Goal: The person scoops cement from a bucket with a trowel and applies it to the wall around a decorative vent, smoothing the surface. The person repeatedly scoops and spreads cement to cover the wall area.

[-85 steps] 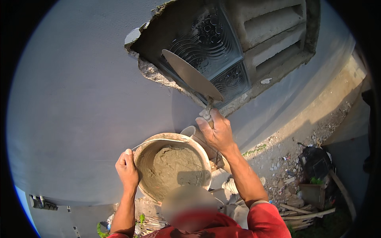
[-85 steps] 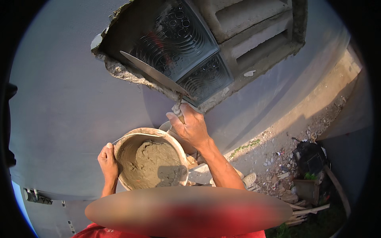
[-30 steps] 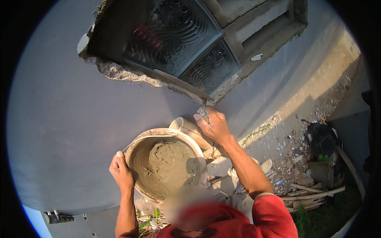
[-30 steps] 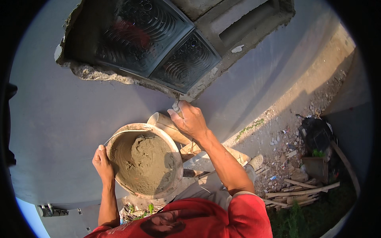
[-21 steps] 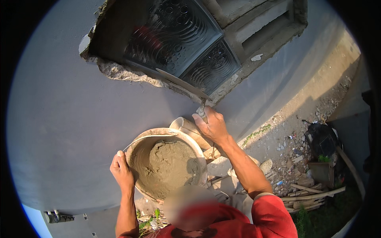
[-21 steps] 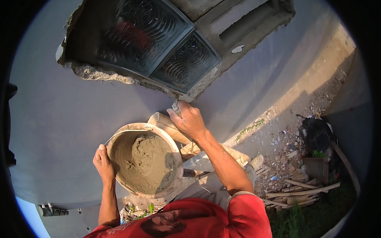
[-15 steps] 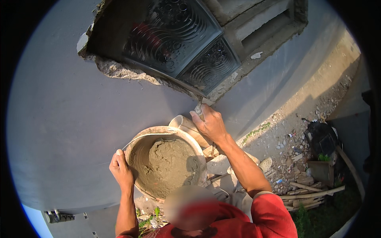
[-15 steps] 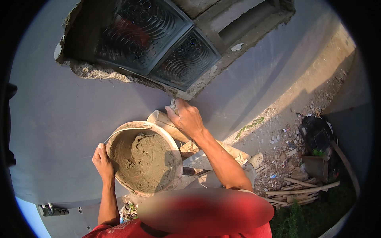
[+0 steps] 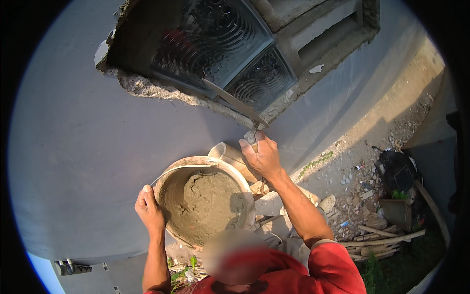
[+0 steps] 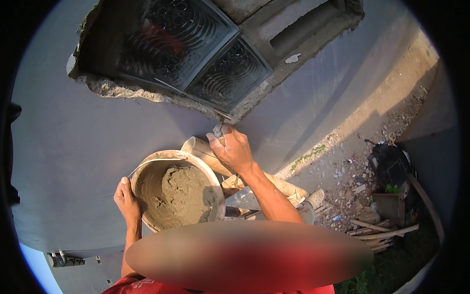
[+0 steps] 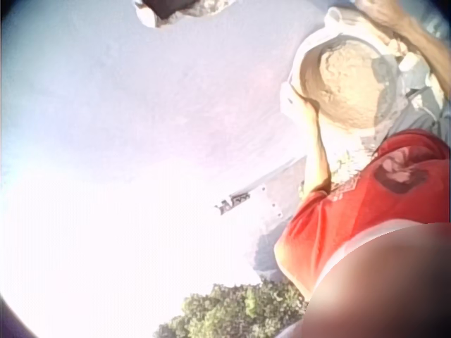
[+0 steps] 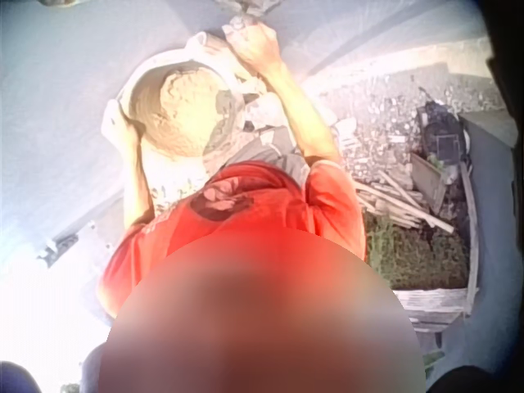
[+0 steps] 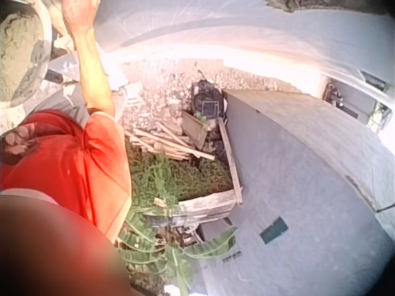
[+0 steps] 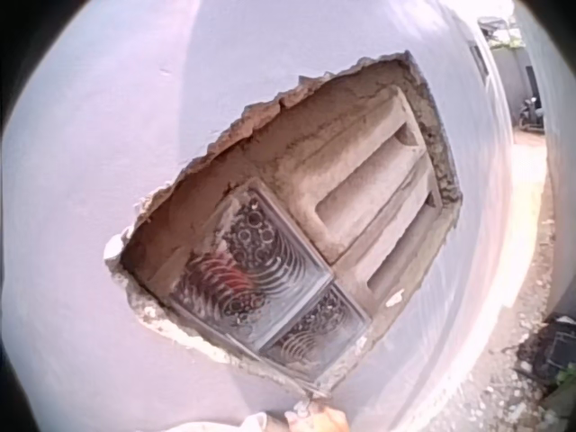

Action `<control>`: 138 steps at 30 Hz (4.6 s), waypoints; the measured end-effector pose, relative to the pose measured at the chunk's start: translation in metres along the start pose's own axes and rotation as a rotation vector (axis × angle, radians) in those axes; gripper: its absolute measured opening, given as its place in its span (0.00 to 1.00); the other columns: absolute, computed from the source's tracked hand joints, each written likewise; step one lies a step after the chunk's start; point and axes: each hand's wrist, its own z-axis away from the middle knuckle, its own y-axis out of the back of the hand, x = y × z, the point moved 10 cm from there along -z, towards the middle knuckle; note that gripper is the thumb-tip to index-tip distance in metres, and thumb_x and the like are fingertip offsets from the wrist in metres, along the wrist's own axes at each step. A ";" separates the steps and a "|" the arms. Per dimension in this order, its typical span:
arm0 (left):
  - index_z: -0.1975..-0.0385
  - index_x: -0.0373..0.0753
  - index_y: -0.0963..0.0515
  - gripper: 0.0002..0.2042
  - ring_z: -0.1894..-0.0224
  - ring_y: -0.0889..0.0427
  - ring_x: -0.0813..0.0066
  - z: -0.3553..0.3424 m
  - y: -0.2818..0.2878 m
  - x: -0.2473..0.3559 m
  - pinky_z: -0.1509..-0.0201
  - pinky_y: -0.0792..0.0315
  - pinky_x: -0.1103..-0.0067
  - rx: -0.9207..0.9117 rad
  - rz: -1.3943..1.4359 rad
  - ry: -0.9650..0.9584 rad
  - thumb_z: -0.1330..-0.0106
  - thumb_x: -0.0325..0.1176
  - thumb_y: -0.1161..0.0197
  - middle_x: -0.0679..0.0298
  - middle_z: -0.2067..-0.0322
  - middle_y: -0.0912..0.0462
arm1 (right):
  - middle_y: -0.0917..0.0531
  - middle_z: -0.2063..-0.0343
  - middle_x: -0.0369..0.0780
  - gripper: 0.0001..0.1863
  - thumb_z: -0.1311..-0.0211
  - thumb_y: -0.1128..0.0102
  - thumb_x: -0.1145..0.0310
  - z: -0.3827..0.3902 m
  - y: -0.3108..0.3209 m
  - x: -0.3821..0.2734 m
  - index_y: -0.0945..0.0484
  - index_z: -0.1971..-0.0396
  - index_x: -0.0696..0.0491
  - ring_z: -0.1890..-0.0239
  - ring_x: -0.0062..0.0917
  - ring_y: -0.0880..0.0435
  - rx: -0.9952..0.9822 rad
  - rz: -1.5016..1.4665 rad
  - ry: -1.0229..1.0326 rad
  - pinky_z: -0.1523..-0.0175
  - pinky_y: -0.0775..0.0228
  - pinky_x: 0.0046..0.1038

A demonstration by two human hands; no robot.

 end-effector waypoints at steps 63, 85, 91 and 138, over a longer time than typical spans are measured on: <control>0.67 0.30 0.19 0.20 0.66 0.31 0.82 0.002 -0.003 -0.005 0.58 0.32 0.79 0.005 0.082 0.092 0.18 0.41 0.45 0.70 0.72 0.23 | 0.18 0.72 0.55 0.16 0.26 0.39 0.61 0.057 0.067 -0.052 0.26 0.58 0.61 0.70 0.53 0.18 -0.366 0.403 -0.465 0.63 0.26 0.44; 0.67 0.32 0.17 0.20 0.67 0.29 0.82 0.001 -0.007 -0.004 0.59 0.31 0.78 -0.014 0.136 0.091 0.18 0.43 0.44 0.71 0.72 0.21 | 0.18 0.73 0.55 0.15 0.26 0.39 0.63 0.061 0.073 -0.059 0.28 0.61 0.60 0.70 0.55 0.17 -0.292 0.411 -0.413 0.63 0.27 0.46; 0.68 0.32 0.17 0.20 0.66 0.29 0.82 0.002 -0.005 -0.006 0.58 0.31 0.78 -0.019 0.106 0.093 0.18 0.43 0.44 0.71 0.72 0.21 | 0.17 0.70 0.59 0.18 0.25 0.41 0.59 0.065 0.066 -0.063 0.28 0.61 0.62 0.65 0.60 0.16 -0.355 0.315 -0.429 0.60 0.27 0.50; 0.67 0.32 0.17 0.20 0.68 0.29 0.83 0.001 -0.007 -0.008 0.60 0.31 0.80 -0.003 0.179 0.087 0.18 0.43 0.43 0.71 0.72 0.21 | 0.17 0.66 0.59 0.17 0.29 0.39 0.62 0.022 0.173 -0.018 0.24 0.58 0.65 0.61 0.58 0.17 -0.058 0.892 -0.396 0.54 0.26 0.52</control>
